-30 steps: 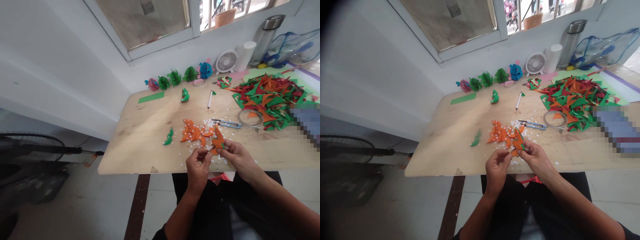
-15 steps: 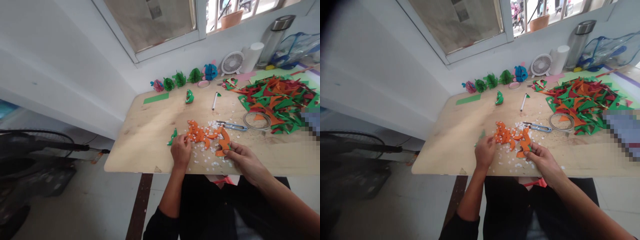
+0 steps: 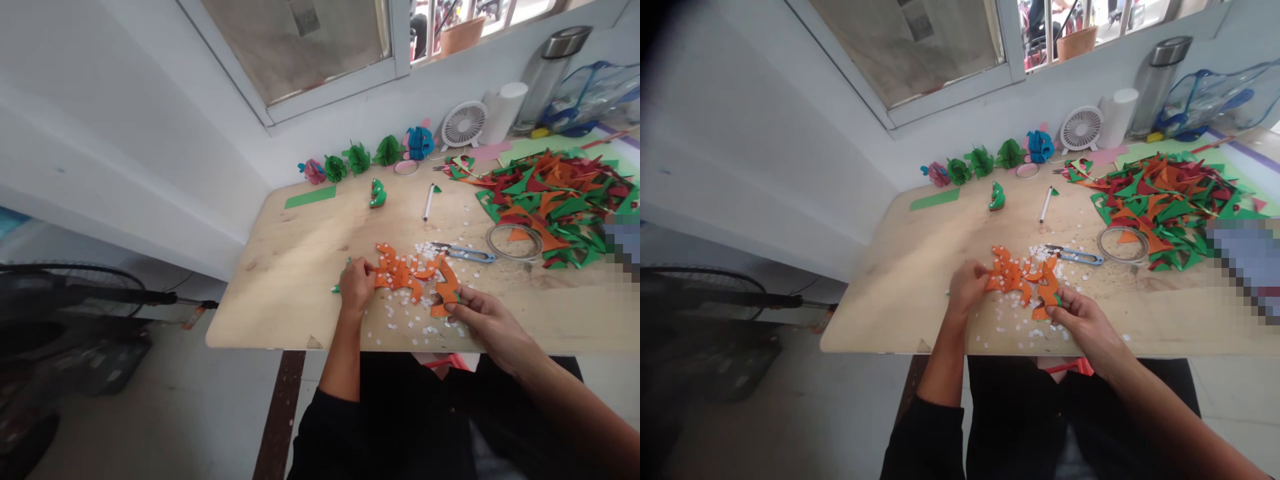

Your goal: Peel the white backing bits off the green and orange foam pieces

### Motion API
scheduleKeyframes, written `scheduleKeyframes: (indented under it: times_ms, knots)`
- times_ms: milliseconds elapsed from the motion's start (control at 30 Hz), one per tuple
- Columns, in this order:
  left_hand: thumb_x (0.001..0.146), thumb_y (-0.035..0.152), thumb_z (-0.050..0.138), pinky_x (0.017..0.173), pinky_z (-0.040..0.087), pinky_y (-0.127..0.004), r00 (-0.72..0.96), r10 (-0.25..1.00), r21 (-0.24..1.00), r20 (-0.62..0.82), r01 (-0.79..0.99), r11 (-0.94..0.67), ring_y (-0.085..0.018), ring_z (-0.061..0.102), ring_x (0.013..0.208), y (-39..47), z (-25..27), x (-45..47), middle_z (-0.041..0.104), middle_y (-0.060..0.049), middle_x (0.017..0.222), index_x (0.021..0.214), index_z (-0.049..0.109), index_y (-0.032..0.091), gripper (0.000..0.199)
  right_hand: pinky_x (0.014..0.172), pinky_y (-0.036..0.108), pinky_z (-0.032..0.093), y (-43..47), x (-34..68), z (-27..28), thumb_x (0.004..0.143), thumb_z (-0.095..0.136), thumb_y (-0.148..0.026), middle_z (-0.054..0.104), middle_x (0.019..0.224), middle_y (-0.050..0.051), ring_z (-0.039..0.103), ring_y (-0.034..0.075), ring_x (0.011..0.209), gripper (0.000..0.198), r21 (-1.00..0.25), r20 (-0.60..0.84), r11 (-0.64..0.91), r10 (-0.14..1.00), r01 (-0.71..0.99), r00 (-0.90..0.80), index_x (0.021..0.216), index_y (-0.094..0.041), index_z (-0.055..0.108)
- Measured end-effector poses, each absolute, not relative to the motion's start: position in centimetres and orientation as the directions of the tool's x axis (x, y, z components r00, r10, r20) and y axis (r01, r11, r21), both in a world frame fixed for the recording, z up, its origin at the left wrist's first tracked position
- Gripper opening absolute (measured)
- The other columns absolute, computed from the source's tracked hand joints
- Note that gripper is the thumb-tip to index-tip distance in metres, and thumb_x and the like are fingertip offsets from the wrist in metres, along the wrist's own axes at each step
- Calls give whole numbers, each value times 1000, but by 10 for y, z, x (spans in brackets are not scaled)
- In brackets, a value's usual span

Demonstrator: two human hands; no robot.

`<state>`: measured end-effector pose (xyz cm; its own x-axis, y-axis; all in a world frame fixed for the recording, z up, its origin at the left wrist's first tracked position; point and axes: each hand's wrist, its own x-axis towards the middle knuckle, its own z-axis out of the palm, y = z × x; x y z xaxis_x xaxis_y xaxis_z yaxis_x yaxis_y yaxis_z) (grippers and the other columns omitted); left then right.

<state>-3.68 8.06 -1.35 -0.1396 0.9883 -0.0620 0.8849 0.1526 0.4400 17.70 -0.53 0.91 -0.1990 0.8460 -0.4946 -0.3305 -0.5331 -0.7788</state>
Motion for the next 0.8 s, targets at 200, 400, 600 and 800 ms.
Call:
scheduleKeyframes:
  times_ms: [200, 400, 600, 800]
  knots:
    - [77, 12, 56, 73, 44, -28, -204, 979, 452, -16, 872, 189, -19, 63, 81, 72, -6, -33, 69, -4, 82, 74, 63, 21, 12, 51, 25, 50, -6, 179, 5, 67, 78, -33, 73, 71, 1, 66, 17, 55, 26, -782, -493, -536, 844, -318, -208, 85, -20, 66]
    - [79, 17, 57, 76, 46, -30, -216, 963, 554, 160, 827, 94, -19, 64, 82, 53, 17, -48, 70, -4, 82, 76, 63, 21, 8, 51, 24, 49, -6, 179, 6, 66, 79, -32, 74, 76, 2, 66, 16, 57, 27, -791, -478, -513, 858, -332, -188, 86, -20, 66]
    - [71, 20, 65, 73, 48, -30, -253, 965, 839, 68, 538, 82, -18, 64, 72, 39, 31, -57, 70, -2, 72, 70, 62, 20, 3, 50, 24, 48, -5, 177, 8, 65, 80, -35, 72, 72, 2, 64, 16, 56, 28, -825, -450, -480, 877, -298, -166, 83, -18, 67]
    - [64, 23, 71, 52, 44, -23, 56, 952, 913, -300, -273, 303, -12, 58, 51, 9, 32, -12, 67, -2, 57, 72, 62, 15, 15, 58, 26, 49, -5, 174, 10, 68, 77, -35, 74, 80, 2, 66, 16, 62, 28, -853, -398, -443, 894, -275, -204, 89, -20, 68]
